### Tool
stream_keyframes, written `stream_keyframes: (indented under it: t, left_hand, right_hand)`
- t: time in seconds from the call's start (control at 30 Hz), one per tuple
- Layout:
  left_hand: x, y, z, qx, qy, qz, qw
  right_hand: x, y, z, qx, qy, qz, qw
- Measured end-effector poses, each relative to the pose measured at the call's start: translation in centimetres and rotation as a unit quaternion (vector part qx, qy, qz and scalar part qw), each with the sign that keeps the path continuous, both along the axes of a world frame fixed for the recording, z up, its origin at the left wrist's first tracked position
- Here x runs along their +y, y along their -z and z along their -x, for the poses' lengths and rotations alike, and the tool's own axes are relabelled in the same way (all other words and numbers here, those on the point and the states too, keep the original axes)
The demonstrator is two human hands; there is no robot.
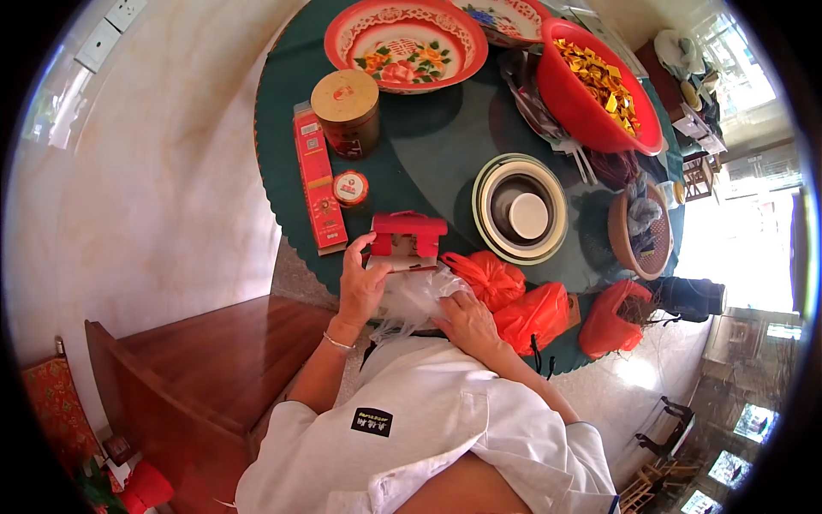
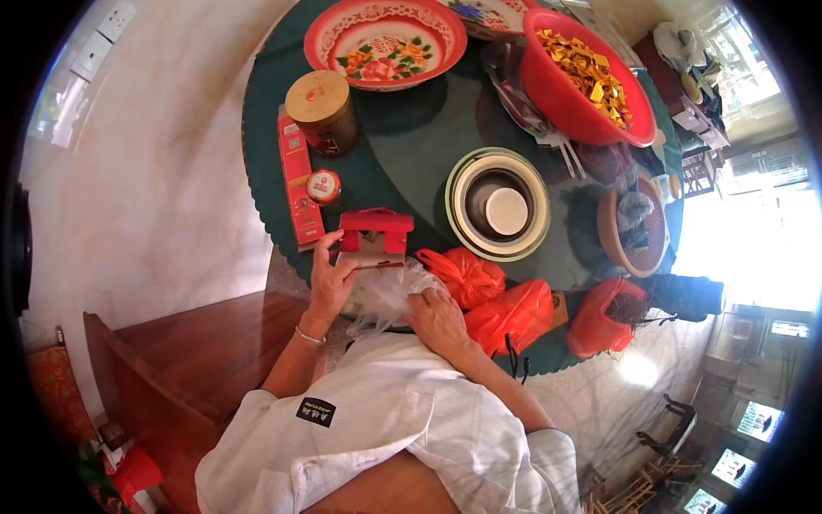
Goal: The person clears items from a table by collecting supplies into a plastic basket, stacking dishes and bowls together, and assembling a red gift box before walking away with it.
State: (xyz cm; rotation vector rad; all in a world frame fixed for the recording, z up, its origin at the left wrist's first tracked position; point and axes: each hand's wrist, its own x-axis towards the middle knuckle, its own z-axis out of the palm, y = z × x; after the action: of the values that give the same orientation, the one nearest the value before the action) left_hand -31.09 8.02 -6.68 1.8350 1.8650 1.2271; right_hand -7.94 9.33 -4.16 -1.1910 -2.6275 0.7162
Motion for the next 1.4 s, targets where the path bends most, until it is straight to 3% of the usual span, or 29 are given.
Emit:
stream_keyframes:
  t: [0.23, 0.33, 0.53, 0.77, 0.87, 0.93, 1.03, 1.13, 1.27, 1.3, 1.4]
  left_hand:
    - [0.4, -0.4, 0.2, -0.017, 0.017, -0.013, 1.000]
    - [0.3, -0.4, 0.3, -0.013, 0.028, -0.019, 0.999]
    - [0.7, -1.2, -0.2, 0.008, 0.038, -0.044, 0.998]
    - [0.8, -1.4, -0.5, 0.018, 0.044, -0.093, 0.995]
    - [0.1, -1.8, -1.1, -0.031, 0.033, -0.001, 0.999]
    - [0.0, -2.6, -1.4, -0.014, 0.062, -0.022, 0.998]
    - [-0.3, -5.1, -2.9, -0.068, 0.089, -0.008, 0.994]
    - [-0.1, -5.2, -3.9, -0.065, 0.166, -0.051, 0.983]
    - [0.3, -4.7, -5.1, -0.046, 0.247, -0.085, 0.964]
    - [0.5, -4.4, -5.2, -0.041, 0.257, -0.100, 0.960]
    - [0.3, -4.2, -5.8, -0.067, 0.283, -0.077, 0.954]
  right_hand:
    - [0.1, -2.3, 0.8, -0.015, 0.030, 0.010, 0.999]
    - [0.4, -3.2, 1.3, 0.028, 0.062, -0.025, 0.997]
    - [1.8, -4.7, 2.1, 0.124, 0.012, -0.068, 0.990]
    - [1.6, -5.2, 2.5, 0.166, 0.005, -0.053, 0.985]
    - [2.3, -5.7, 3.7, 0.205, -0.003, -0.096, 0.974]
    - [3.4, -5.6, 4.5, 0.206, -0.001, -0.125, 0.971]
    - [6.0, -2.1, 4.3, -0.088, -0.006, 0.092, 0.992]
    - [9.0, -0.7, 4.1, -0.076, -0.145, 0.165, 0.973]
    - [8.7, 3.8, 3.8, -0.093, -0.084, 0.156, 0.980]
    - [8.6, -0.3, 4.7, -0.284, -0.152, 0.122, 0.939]
    - [7.3, 4.8, 3.8, -0.206, -0.118, -0.005, 0.971]
